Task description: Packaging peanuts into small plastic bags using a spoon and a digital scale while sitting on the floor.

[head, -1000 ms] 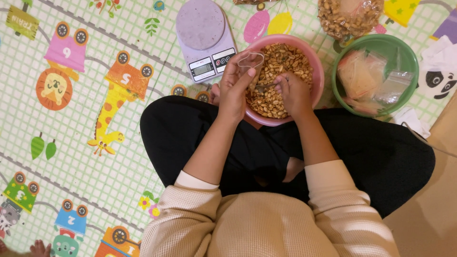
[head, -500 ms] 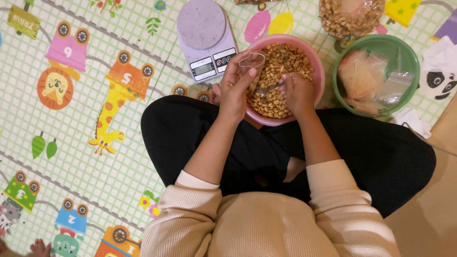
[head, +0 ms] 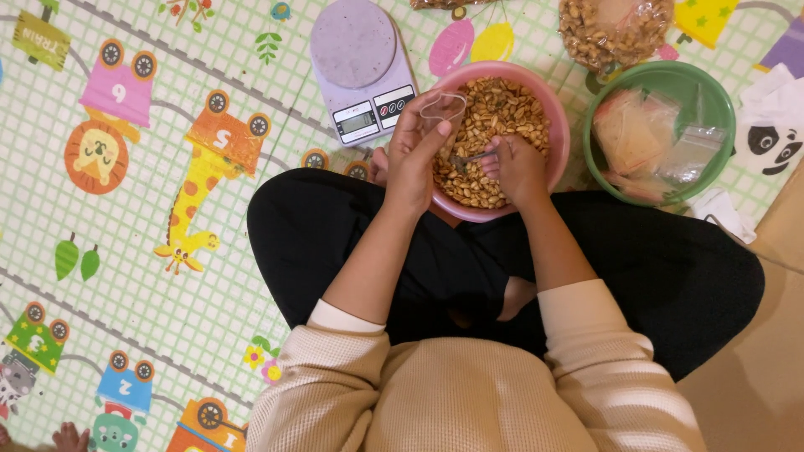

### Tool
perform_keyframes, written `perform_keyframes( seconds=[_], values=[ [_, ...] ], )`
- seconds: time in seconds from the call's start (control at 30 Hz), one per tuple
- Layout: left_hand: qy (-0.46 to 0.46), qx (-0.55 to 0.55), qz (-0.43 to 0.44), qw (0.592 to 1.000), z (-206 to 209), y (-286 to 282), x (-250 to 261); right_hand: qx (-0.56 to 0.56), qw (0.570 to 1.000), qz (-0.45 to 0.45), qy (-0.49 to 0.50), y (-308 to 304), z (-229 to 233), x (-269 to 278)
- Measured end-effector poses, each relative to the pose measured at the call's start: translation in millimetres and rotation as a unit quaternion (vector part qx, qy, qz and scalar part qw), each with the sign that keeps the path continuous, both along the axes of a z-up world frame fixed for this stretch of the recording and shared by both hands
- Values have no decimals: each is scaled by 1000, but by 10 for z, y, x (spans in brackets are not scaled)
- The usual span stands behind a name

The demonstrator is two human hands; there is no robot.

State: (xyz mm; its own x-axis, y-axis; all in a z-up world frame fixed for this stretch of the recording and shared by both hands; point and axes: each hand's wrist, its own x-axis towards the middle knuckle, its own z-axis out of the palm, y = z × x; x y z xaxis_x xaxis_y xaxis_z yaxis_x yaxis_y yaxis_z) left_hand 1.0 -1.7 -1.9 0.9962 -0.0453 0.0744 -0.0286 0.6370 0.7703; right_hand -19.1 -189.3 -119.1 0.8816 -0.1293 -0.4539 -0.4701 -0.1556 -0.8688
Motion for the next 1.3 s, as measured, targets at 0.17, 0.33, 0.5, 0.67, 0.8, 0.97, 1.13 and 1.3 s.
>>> perform_keyframes(
  seconds=[0.17, 0.33, 0.5, 0.67, 0.8, 0.97, 1.13, 1.3],
  values=[
    [-3, 1, -1, 1000, -3, 9, 2, 6, 999, -21, 27, -48, -89, 32],
    [-1, -4, -2, 1000, -36, 12, 8, -4, 999, -30, 42, -72, -97, 28],
    [1, -2, -5, 1000, -24, 13, 9, 9, 999, -30, 41, -53, -202, 42],
    [0, -2, -4, 1000, -34, 35, 15, -15, 998, -39, 42, -134, -182, 44],
    [3, -3, -3, 1000, -57, 26, 14, 21, 997, -47, 61, -54, -117, 29],
    [1, 0, -5, 1000, -30, 42, 14, 25, 995, -54, 84, -90, -168, 37],
    [-1, 4, 0, 1000, -10, 39, 19, 43, 991, -85, 91, -129, -172, 45],
    [0, 20, 0, 1000, -10, 58, 35, 72, 988, -110, 79, -183, -161, 42]
  ],
)
